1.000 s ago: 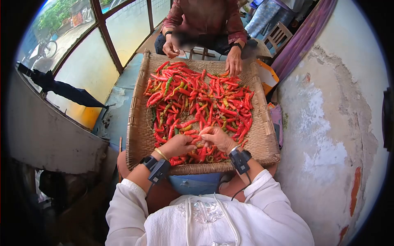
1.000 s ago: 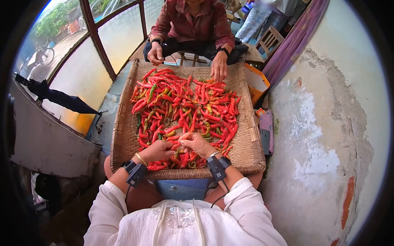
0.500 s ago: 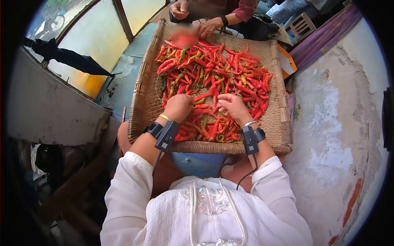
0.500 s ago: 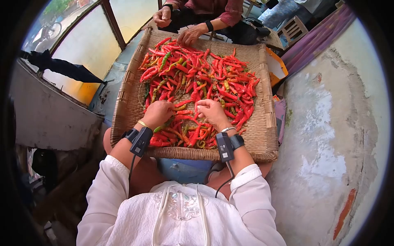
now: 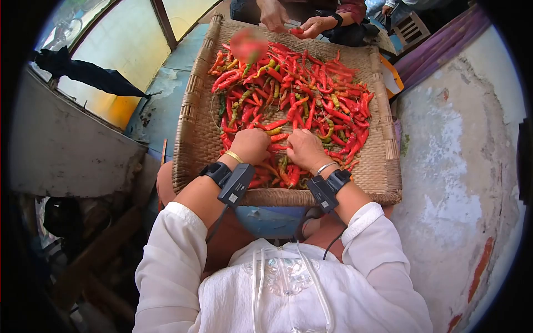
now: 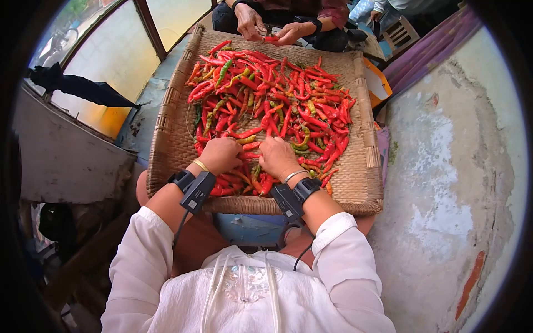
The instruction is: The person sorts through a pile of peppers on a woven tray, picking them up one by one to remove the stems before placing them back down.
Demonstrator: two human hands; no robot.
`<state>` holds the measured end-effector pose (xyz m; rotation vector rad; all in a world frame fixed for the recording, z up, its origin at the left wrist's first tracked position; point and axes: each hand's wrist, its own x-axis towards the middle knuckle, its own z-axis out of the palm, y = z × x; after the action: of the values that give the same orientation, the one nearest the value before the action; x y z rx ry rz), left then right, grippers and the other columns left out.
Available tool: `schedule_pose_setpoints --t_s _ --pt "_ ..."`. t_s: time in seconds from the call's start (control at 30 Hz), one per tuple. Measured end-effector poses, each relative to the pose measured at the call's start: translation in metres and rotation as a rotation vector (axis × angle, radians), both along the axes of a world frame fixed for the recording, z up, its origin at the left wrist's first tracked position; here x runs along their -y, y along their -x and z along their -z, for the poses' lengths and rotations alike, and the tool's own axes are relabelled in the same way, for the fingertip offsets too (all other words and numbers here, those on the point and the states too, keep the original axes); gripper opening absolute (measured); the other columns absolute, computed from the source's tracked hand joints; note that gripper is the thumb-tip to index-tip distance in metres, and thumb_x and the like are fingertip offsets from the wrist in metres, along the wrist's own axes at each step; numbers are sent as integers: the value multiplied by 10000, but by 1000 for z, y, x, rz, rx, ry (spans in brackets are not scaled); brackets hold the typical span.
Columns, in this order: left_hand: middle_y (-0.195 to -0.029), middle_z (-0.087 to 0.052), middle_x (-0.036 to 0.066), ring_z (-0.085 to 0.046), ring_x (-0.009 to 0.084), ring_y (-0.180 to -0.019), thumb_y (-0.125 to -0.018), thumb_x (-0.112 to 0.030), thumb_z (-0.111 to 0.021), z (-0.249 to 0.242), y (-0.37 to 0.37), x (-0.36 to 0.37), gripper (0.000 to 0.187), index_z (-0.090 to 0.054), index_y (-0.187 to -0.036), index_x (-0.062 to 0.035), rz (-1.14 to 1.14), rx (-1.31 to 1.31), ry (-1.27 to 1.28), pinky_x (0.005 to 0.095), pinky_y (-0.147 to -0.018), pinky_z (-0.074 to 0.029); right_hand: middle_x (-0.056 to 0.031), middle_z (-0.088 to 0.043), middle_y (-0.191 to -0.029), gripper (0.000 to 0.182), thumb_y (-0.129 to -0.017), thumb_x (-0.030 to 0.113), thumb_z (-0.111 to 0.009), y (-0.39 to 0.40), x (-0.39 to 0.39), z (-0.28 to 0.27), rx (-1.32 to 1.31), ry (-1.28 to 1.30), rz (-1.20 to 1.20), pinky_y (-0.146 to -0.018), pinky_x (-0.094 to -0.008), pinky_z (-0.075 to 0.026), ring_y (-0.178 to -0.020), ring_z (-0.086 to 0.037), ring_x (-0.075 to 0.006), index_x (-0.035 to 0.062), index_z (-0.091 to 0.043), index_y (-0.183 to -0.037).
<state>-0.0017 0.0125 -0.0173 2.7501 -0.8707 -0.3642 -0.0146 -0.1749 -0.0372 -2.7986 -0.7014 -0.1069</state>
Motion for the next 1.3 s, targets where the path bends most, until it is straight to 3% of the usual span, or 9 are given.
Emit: schedule_pose_setpoints --t_s 0.2,0.33,0.5,0.77,0.9,1.03,1.17,1.23,1.3 --pt "-828 -590 103 -589 263 -785 -669 -260 -632 10 1 1 211 -616 -793 -91 -66 48 76 375 -658 -480 -91 -621 -780 138 -726 99 -623 0 5 -6 -330 -567 191 -644 -270 -469 -698 -606 -184 36 -601 -848" --pt "-776 -592 103 -591 266 -766 -673 -256 -624 15 3 -1 191 -614 -768 -90 -114 32 74 377 -644 -482 -50 -613 -737 114 -752 65 -590 -4 6 4 -310 -732 202 -617 -253 -467 -646 -585 -129 24 -605 -857" --pt "-783 -608 101 -595 266 -788 -689 -222 -599 10 5 -9 164 -634 -761 -79 -110 -6 112 381 -671 -481 -25 -590 -750 126 -794 30 -514 -4 4 -8 -691 -1113 447 -589 -212 -467 -630 -563 -78 -7 -593 -885" --pt "-821 -582 118 -574 280 -802 -685 -269 -652 -5 5 -6 260 -608 -834 -60 -5 41 321 379 -683 -463 -5 -567 -714 116 -822 46 -520 7 1 -28 -793 -1302 288 -523 -207 -470 -578 -563 -75 12 -571 -920" --pt "-777 -617 115 -592 283 -736 -709 -257 -605 -16 1 1 237 -619 -863 -77 -33 -268 419 379 -672 -473 -3 -560 -713 111 -826 53 -524 23 14 -47 -731 -1414 330 -543 -223 -486 -578 -563 -85 17 -569 -921" --pt "-737 -621 119 -601 269 -703 -726 -195 -596 -1 -3 -2 164 -626 -824 -66 66 -2 305 345 -656 -478 -17 -571 -725 113 -832 60 -517 21 57 -62 -613 -1611 392 -573 -271 -519 -614 -580 -107 36 -561 -934" --pt "-712 -616 117 -601 266 -710 -735 -193 -585 -20 0 -2 161 -623 -810 -56 31 -249 232 346 -654 -477 -39 -582 -751 152 -840 89 -514 -2 109 -70 -385 -1927 358 -629 -304 -517 -688 -600 -138 55 -517 -989" --pt "-697 -610 115 -597 270 -705 -736 -203 -584 -23 -5 -3 177 -621 -818 -50 6 -341 217 350 -644 -473 -55 -587 -766 215 -838 119 -527 -19 127 -57 -105 -2168 598 -641 -298 -511 -697 -603 -145 58 -473 -1036" --pt "-695 -607 120 -592 280 -695 -729 -207 -585 -24 -9 -7 187 -618 -820 -46 146 -131 236 361 -635 -466 -71 -590 -782 324 -834 146 -540 -24 124 -44 -255 -2291 800 -614 -288 -508 -688 -602 -143 49 -422 -1119"
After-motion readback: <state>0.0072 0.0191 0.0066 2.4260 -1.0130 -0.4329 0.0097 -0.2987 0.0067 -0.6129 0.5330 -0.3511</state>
